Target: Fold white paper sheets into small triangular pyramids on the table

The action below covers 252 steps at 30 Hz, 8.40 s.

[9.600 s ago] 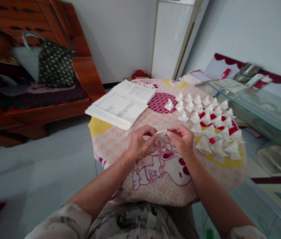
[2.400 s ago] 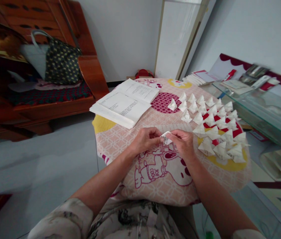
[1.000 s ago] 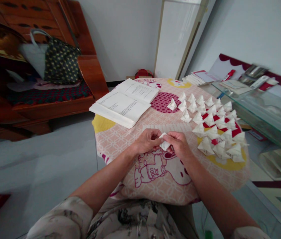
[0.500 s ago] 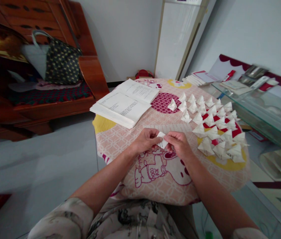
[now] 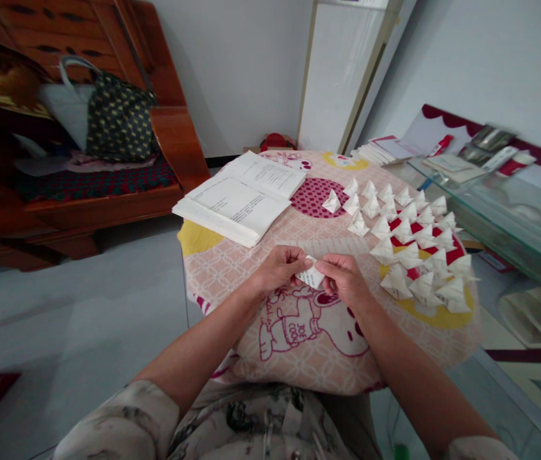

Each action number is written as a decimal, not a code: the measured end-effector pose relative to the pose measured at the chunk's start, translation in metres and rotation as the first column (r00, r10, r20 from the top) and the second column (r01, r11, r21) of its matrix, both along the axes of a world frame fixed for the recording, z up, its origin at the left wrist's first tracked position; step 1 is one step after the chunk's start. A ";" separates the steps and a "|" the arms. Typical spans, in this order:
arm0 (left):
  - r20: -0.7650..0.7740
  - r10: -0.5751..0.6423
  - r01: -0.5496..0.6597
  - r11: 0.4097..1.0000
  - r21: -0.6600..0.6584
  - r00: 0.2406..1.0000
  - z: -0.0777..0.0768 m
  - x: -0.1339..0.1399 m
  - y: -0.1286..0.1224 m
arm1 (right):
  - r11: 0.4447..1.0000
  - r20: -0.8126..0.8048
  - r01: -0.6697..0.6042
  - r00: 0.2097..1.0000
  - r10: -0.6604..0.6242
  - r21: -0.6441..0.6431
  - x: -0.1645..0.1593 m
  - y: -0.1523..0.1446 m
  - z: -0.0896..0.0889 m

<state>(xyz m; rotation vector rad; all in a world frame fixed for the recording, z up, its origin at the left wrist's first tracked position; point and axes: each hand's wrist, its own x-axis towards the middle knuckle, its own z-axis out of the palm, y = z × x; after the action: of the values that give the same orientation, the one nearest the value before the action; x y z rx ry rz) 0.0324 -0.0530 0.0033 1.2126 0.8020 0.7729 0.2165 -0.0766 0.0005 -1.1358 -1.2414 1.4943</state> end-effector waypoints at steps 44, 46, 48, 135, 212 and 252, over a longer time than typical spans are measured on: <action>0.103 0.207 -0.205 0.978 -0.027 0.973 -0.003 0.003 0.000 | 0.927 0.114 0.205 0.961 -0.251 0.315 -0.005 0.000 -0.001; 0.169 0.210 -0.195 0.975 -0.103 0.963 -0.002 0.003 0.000 | 0.905 0.139 0.208 0.951 -0.276 0.370 -0.006 -0.002 0.001; 0.220 0.202 -0.167 0.972 -0.168 0.954 -0.001 0.002 0.001 | 0.854 0.199 0.175 0.931 -0.306 0.490 -0.004 -0.002 0.002; 0.110 0.264 -0.263 0.964 -0.028 0.958 0.001 0.003 0.000 | 0.950 -0.111 0.290 0.954 -0.278 0.112 -0.019 0.002 -0.002; 0.033 0.080 -0.078 0.995 -0.055 0.996 0.002 -0.003 0.000 | 0.995 -0.006 0.077 0.997 -0.076 0.065 -0.015 -0.001 0.001; 0.102 0.088 -0.053 0.952 -0.302 0.991 0.007 -0.010 0.003 | 0.989 0.010 0.097 0.995 -0.099 0.111 -0.001 0.002 -0.004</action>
<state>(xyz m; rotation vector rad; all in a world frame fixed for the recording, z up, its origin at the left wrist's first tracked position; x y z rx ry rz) 0.0224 -0.0505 0.0107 0.8650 0.8375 0.7421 0.2157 -0.0745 -0.0038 -1.1202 -1.2448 1.3306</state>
